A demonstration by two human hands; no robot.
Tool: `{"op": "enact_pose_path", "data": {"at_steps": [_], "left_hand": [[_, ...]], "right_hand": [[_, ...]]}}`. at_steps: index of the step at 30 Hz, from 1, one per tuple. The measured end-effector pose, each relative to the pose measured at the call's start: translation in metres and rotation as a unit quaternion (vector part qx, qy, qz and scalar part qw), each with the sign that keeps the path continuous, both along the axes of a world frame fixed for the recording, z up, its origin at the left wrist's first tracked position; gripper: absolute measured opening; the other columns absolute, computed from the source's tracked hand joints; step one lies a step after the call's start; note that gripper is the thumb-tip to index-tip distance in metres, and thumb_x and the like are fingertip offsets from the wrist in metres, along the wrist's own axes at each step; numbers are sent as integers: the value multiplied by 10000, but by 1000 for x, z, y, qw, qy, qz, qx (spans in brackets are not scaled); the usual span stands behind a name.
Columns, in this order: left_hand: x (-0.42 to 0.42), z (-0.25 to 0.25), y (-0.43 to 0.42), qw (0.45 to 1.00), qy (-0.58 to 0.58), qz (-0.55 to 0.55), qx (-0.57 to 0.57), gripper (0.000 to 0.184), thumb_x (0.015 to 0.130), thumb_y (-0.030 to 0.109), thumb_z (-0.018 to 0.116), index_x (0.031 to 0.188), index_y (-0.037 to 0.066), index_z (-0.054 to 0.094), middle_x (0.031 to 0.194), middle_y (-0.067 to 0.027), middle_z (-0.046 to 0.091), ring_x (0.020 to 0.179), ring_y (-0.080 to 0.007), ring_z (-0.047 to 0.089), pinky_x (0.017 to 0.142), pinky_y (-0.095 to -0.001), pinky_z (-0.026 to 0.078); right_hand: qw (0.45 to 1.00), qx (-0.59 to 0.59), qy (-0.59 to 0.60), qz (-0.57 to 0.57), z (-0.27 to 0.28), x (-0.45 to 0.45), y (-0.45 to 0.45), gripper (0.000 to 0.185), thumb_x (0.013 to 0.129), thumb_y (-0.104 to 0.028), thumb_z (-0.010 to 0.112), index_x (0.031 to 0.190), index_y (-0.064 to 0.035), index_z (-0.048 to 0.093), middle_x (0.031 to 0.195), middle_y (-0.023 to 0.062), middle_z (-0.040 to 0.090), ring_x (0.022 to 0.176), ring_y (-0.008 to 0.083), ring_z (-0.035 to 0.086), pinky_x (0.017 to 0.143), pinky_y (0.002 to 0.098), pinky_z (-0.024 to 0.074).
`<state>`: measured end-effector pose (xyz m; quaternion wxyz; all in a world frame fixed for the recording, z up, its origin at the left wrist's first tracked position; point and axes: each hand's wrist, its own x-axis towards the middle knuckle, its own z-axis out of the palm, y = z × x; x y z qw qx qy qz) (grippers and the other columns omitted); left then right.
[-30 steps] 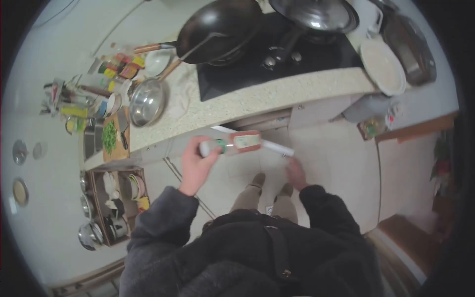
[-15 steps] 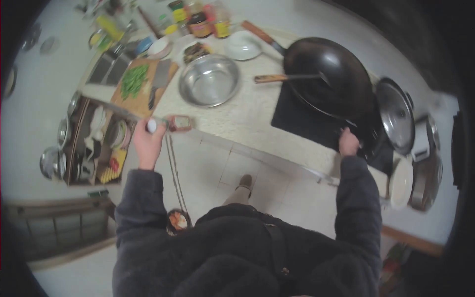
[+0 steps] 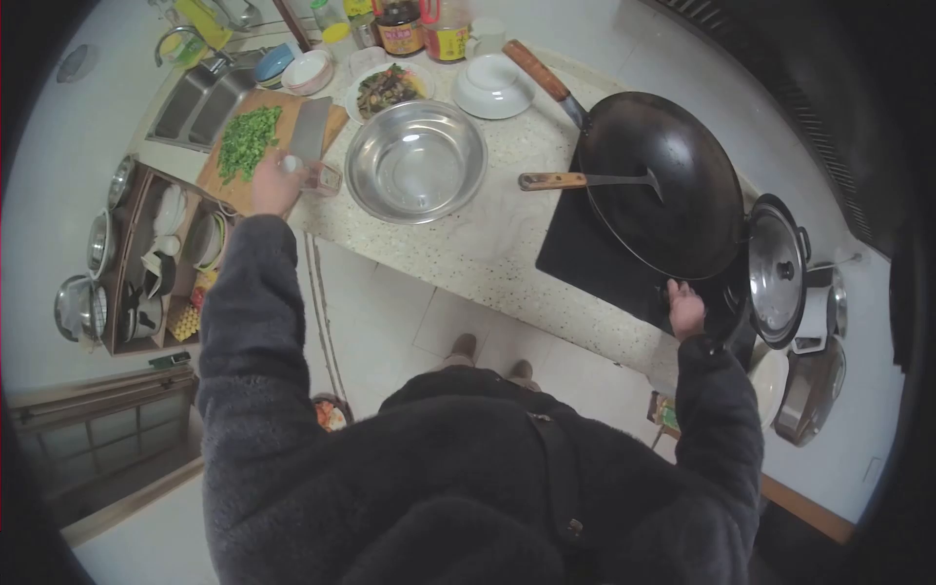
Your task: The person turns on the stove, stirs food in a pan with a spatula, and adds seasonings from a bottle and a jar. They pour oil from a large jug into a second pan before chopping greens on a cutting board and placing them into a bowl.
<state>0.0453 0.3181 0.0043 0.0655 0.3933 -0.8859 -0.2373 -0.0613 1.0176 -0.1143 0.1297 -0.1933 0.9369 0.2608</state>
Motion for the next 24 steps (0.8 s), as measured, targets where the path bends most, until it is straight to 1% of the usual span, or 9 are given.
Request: {"op": "enact_pose_path", "data": {"at_steps": [3,6,9,12,16,18,20,21,24], "left_hand": [[-9,-7,-4,1000,-7,-22,-12,463,838,236,571,1255,44,521,1166,-159,598,1046,-313,571,873,-416,458],[-12,-8,0,1000,23,-5,1,463,838,204,563,1280,79,506,1201,-149,575,1077,-313,553,896,-424,446],[-12,-12,3,999,45,0,18,461,872,190,559,1309,70,477,1272,-156,524,1149,-315,508,958,-425,417],[-7,-40,-4,996,90,19,5,598,840,257,607,1375,95,393,1322,-241,400,1209,-384,428,1022,-480,347],[12,-45,59,963,235,76,-109,604,835,324,596,1324,12,428,1264,-250,449,1176,-366,404,970,-499,367],[29,-58,109,949,291,104,-65,618,858,436,577,1308,30,456,1240,-193,436,990,-267,517,923,-427,419],[51,-83,153,935,323,132,-68,482,839,252,593,1259,33,506,1141,-184,483,912,-243,550,852,-405,453],[59,-95,173,931,330,144,-65,454,834,206,597,1247,34,519,1116,-182,494,892,-237,559,835,-399,461],[93,-138,229,934,298,198,22,402,864,128,577,1258,76,519,1157,-141,447,854,-189,559,854,-416,433]], "right_hand": [[994,-51,41,86,-4,-1,10,339,799,-26,505,1129,-105,501,934,147,562,830,302,601,718,363,494],[998,-24,-26,58,15,-5,-3,319,815,-32,526,1120,-112,476,967,139,546,882,287,592,785,355,484],[992,-77,-1,103,10,-4,9,225,821,-73,526,1037,-128,496,893,111,552,811,281,601,738,344,486],[964,-137,109,201,5,-2,17,154,812,-138,507,961,-167,530,770,64,523,684,260,584,610,342,457],[944,-152,149,251,7,-4,16,162,768,-78,516,908,-158,527,728,60,521,631,251,587,574,329,455],[936,-158,145,278,5,-4,18,187,758,-47,528,917,-145,542,725,71,533,609,250,589,543,315,454],[941,-153,133,270,5,-4,19,156,777,-63,527,908,-148,544,724,62,520,624,242,581,570,317,453],[942,-147,127,272,10,-8,16,149,782,-67,527,905,-149,545,724,60,517,628,240,579,576,318,452],[960,-139,41,239,26,-4,7,158,798,-55,572,943,-112,547,765,91,558,677,256,614,648,302,494]]}}
